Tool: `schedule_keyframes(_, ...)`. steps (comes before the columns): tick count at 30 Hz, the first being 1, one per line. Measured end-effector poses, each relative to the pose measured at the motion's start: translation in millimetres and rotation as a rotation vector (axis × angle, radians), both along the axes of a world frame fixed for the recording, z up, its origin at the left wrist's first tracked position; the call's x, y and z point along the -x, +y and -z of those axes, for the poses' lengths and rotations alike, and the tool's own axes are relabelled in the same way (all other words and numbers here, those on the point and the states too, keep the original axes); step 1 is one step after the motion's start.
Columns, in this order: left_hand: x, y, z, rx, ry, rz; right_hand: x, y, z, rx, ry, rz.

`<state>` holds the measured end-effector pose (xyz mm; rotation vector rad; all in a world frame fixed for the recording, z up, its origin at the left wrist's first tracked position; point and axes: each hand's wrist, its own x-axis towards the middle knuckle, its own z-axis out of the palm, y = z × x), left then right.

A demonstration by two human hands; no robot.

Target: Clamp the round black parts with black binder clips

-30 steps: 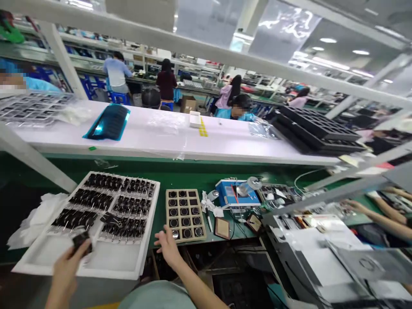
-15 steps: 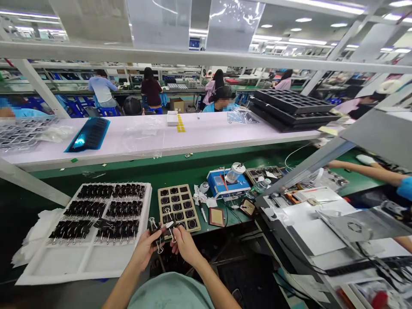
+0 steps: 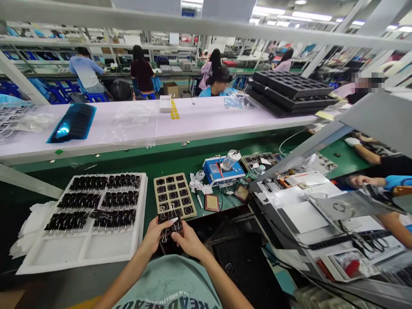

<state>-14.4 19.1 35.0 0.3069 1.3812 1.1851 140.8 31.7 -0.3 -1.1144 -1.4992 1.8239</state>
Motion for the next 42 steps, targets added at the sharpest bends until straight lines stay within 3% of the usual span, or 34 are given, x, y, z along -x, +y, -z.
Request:
schedule_keyframes(4,11,-2,4.6,0.035,0.018,-0.063,-1,-2,-0.3,0.061,-0.074,-0.028)
schedule_keyframes(7,19,3,4.5,0.015,0.017,-0.128,-2,-1,-1.6,0.174,-0.003,-0.075)
schedule_keyframes(10,15,7,6.0,0.004,-0.027,-0.104,4,4,-5.6,0.249,-0.001,-0.154)
schedule_keyframes(14,-1,8,13.7,0.051,-0.076,-0.087,17,11,-8.3,0.018,-0.255,-0.304)
schedule_keyframes(17,-6,9,20.9,0.112,-0.139,-0.109,15,8,-6.3,-0.206,-0.4,-0.302)
schedule_keyframes(21,2,15,28.1,0.172,-0.242,-0.167,-3,3,6.2,-0.237,-0.539,-0.266)
schedule_keyframes(25,17,13,32.7,0.102,-0.118,-0.226,-13,13,32.1,-0.035,-0.704,-0.3)
schedule_keyframes(27,22,8,34.4,0.069,0.035,-0.185,-15,22,42.3,0.008,-0.777,-0.228)
schedule_keyframes(29,23,2,35.8,0.059,0.169,-0.074,-16,30,45.3,-0.007,-0.712,-0.072)
schedule_keyframes(31,20,-3,37.1,0.047,0.248,0.089,-18,36,40.8,0.031,-0.454,0.045)
schedule_keyframes(35,5,-7,37.5,-0.021,0.335,0.303,-17,38,24.1,0.126,0.029,0.099)
schedule_keyframes(42,-8,-5,29.6,-0.054,0.354,0.429,-20,35,13.4,0.017,0.026,0.446)
